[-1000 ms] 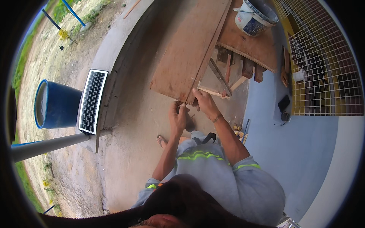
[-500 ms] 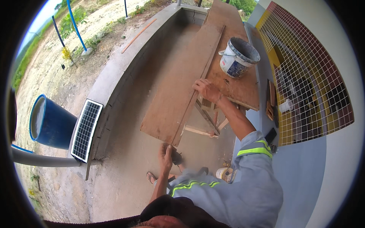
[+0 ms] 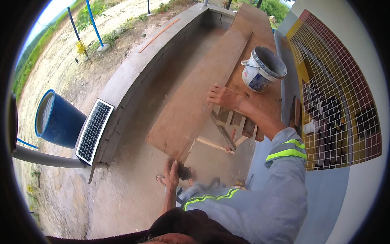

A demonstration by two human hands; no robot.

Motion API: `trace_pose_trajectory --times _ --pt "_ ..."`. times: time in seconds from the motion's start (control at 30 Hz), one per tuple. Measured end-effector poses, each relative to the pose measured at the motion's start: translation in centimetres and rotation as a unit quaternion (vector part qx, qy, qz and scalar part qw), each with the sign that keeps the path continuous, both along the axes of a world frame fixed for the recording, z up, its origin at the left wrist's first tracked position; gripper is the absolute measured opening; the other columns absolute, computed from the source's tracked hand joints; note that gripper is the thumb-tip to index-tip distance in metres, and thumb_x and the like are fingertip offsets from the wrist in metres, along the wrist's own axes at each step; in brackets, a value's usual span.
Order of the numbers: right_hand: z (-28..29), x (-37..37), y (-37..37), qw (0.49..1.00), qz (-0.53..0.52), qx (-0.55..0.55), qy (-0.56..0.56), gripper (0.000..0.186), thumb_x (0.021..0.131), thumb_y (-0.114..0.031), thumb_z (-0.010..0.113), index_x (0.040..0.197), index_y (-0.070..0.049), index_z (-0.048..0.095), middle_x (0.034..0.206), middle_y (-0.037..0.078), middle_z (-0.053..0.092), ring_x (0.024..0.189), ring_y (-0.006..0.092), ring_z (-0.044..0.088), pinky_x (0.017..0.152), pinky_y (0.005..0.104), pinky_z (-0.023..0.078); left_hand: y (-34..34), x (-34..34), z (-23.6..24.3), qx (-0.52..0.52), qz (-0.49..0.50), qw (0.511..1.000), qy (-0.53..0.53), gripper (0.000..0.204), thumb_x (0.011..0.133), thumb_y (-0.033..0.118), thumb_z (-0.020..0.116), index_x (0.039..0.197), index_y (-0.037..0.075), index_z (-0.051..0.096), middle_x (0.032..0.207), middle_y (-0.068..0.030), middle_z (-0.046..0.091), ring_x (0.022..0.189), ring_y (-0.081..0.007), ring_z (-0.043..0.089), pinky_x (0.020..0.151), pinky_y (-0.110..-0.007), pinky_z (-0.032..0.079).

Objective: The person marks a piece of wood with a pencil and then uses a saw to cut it.

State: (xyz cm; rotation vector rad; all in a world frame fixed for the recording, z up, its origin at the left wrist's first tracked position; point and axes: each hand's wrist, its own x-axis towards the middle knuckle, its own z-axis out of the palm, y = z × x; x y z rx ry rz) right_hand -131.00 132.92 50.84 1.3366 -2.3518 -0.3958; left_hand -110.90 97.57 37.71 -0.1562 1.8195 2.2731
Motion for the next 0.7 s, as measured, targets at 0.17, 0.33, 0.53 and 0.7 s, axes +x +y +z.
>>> trace_pose_trajectory --times 0.17,0.33,0.53,0.7 --pt "3.1 0.8 0.1 0.999 -0.001 0.033 0.037 0.013 0.077 -0.017 0.06 0.088 -0.013 0.054 0.087 0.002 0.052 0.092 0.0203 0.055 0.089 0.038 0.046 -0.2 0.0 -1.9 -0.005 0.002 1.0 0.025 0.017 0.099 0.02 0.056 0.098 0.002 0.056 0.083 -0.0051 0.063 0.075 -0.0114 0.058 0.071 -0.025 0.047" --pt "9.0 2.8 -1.8 0.987 -0.029 -0.131 0.087 0.03 0.07 -0.013 0.068 0.098 -0.01 0.056 0.099 0.005 0.055 0.098 0.0252 0.055 0.091 0.0444 0.046 -0.1 0.0 1.2 0.006 -0.017 1.0 -0.023 0.016 0.1 0.018 0.054 0.1 0.003 0.056 0.083 -0.0054 0.064 0.075 -0.0107 0.058 0.071 -0.026 0.048" --pt "4.7 2.1 -0.7 0.99 -0.09 -0.105 0.014 0.024 0.073 -0.01 0.066 0.096 -0.009 0.061 0.094 0.005 0.059 0.101 0.0243 0.056 0.096 0.0408 0.044 0.2 0.2 3.2 0.059 -0.002 0.998 -0.032 0.015 0.1 0.017 0.054 0.101 0.002 0.056 0.084 -0.0056 0.064 0.076 -0.0106 0.058 0.071 -0.025 0.048" --pt "0.8 2.2 -1.0 0.994 -0.056 -0.072 -0.053 0.015 0.079 -0.011 0.06 0.093 -0.009 0.063 0.092 0.004 0.06 0.1 0.0222 0.056 0.096 0.0377 0.043 -0.2 0.1 0.4 0.021 -0.008 0.999 0.025 0.015 0.1 0.017 0.053 0.103 0.002 0.056 0.085 -0.0045 0.063 0.077 -0.0094 0.058 0.072 -0.024 0.048"
